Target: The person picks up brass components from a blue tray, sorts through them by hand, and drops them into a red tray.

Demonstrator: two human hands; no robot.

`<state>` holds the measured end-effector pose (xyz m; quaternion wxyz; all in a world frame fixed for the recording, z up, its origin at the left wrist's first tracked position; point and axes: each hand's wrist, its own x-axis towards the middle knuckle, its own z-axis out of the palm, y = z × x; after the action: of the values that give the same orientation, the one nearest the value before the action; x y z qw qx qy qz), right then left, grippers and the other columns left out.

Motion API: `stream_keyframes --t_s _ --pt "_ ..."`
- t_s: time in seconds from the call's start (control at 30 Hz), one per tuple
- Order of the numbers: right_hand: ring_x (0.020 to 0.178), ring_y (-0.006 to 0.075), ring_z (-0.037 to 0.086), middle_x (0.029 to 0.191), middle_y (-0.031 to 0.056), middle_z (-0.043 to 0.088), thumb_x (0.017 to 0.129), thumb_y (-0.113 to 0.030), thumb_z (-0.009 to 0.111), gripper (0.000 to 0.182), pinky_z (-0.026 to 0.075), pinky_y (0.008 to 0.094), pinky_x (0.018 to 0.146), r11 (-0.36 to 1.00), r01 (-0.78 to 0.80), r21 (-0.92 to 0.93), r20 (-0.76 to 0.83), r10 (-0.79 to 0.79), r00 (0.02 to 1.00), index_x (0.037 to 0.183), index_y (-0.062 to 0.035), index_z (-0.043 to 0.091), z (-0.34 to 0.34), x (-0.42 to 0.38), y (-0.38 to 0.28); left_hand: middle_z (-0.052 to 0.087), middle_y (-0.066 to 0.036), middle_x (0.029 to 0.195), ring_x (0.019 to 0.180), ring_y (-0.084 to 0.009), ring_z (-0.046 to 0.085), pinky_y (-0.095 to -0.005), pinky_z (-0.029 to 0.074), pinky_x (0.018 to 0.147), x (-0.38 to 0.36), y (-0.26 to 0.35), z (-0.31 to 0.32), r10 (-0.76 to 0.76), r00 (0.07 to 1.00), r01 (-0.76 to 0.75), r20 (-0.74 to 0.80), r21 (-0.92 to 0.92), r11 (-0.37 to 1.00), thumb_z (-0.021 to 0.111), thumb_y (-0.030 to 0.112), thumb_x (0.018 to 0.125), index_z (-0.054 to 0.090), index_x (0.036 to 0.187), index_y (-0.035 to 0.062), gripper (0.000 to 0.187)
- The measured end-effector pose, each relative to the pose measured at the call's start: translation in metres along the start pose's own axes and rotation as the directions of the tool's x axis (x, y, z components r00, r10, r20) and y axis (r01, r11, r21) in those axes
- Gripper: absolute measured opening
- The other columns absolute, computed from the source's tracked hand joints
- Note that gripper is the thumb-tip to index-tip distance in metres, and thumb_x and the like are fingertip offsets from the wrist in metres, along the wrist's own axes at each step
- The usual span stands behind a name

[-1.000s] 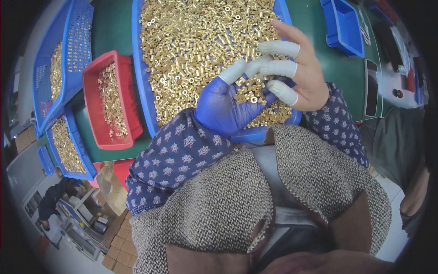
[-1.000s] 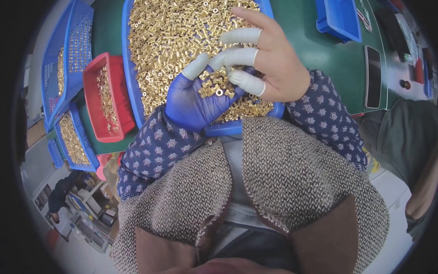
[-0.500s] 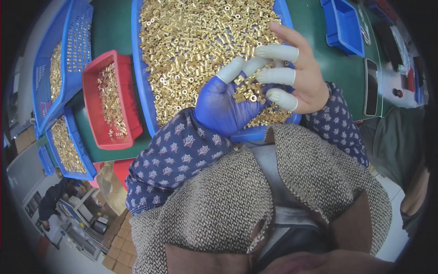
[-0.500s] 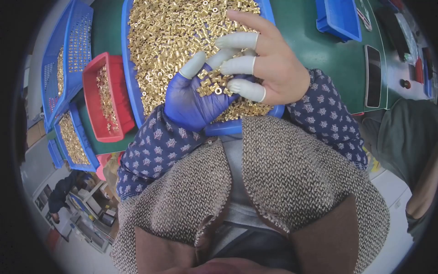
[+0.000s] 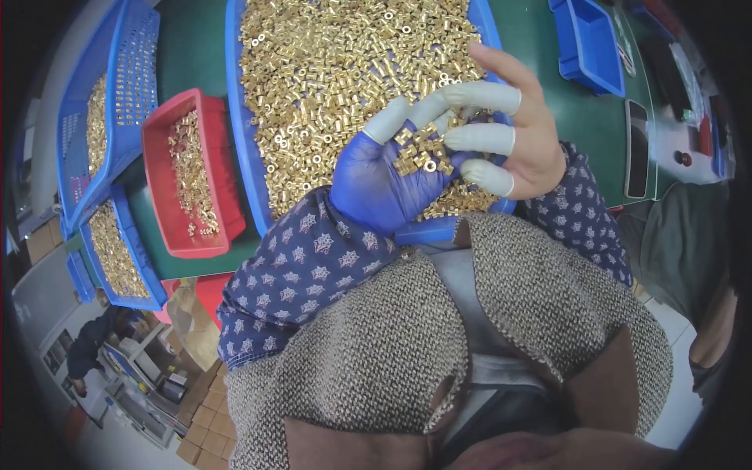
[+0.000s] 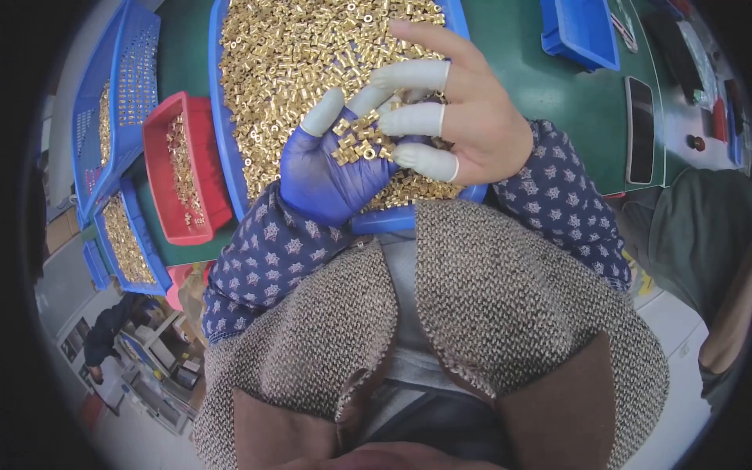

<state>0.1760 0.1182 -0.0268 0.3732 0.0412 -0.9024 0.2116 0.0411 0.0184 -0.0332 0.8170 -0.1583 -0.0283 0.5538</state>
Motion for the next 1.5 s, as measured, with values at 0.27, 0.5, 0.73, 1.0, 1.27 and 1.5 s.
stream_keyframes --t_s 0.27,0.5,0.73,1.0,1.27,1.5 --pt "0.114 0.0407 0.034 0.111 0.0136 0.049 0.078 -0.009 0.05 0.015 0.031 0.0475 0.093 0.998 -0.069 0.01 -0.007 0.069 0.998 0.091 -0.0103 0.056 0.004 0.001 -0.002 0.046 -0.001 0.097 0.088 -0.0134 0.047 -0.0327 0.045 0.076 0.007 0.003 -0.028 0.001 0.982 0.03 0.188 -0.164 0.986 0.038 0.028 0.089 0.043 0.102 0.0042 0.027" --pt "0.113 0.0375 0.036 0.108 0.0125 0.05 0.077 -0.01 0.054 0.013 0.028 0.0479 0.095 0.987 -0.146 0.063 0.042 0.144 0.989 0.09 -0.0111 0.056 0.004 0.004 -0.004 0.047 -0.004 0.099 0.094 -0.0141 0.045 -0.0294 0.039 0.081 0.007 0.004 -0.023 -0.051 0.98 0.095 0.19 -0.234 0.968 0.039 0.025 0.088 0.041 0.103 0.0023 0.028" --pt "0.113 0.0349 0.037 0.105 0.0075 0.051 0.076 -0.013 0.053 0.01 0.029 0.0487 0.094 0.946 -0.304 -0.114 -0.092 0.294 0.951 0.085 -0.0134 0.057 -0.007 -0.005 0.003 0.032 -0.023 0.124 0.116 -0.0338 0.033 -0.0467 0.035 0.094 -0.006 0.0 0.014 0.236 0.954 -0.21 -0.184 0.152 0.966 0.047 0.018 0.085 0.03 0.118 -0.0088 0.046" --pt "0.112 0.0377 0.036 0.11 0.0133 0.048 0.079 -0.017 0.049 0.018 0.027 0.0512 0.095 0.971 -0.221 -0.085 -0.039 0.219 0.975 0.095 -0.0112 0.056 -0.007 0.0 0.001 0.031 -0.02 0.125 0.115 -0.0313 0.034 -0.0448 0.034 0.094 -0.006 0.002 0.011 0.194 0.969 -0.179 -0.151 0.109 0.978 0.045 0.022 0.086 0.024 0.122 -0.0057 0.05" --pt "0.101 0.0352 0.046 0.105 0.0171 0.051 0.087 -0.032 0.041 0.026 0.03 0.0527 0.093 0.99 -0.041 -0.134 0.092 0.054 0.994 0.084 -0.009 0.054 0.002 0.008 -0.005 0.043 0.004 0.092 0.083 -0.0098 0.041 -0.0284 0.035 0.074 -0.004 0.006 0.0 -0.034 0.999 0.035 0.032 -0.033 0.999 0.038 0.033 0.088 0.038 0.109 0.0062 0.034" --pt "0.105 0.0381 0.043 0.103 0.0145 0.052 0.083 -0.024 0.048 0.016 0.032 0.0515 0.092 0.993 -0.055 -0.104 0.014 0.057 0.998 0.088 -0.0097 0.055 0.001 0.005 -0.002 0.043 0.0 0.1 0.093 -0.011 0.042 -0.0299 0.036 0.083 0.004 0.002 -0.019 -0.034 0.976 0.071 0.216 -0.167 0.983 0.041 0.031 0.086 0.035 0.112 0.0043 0.038"
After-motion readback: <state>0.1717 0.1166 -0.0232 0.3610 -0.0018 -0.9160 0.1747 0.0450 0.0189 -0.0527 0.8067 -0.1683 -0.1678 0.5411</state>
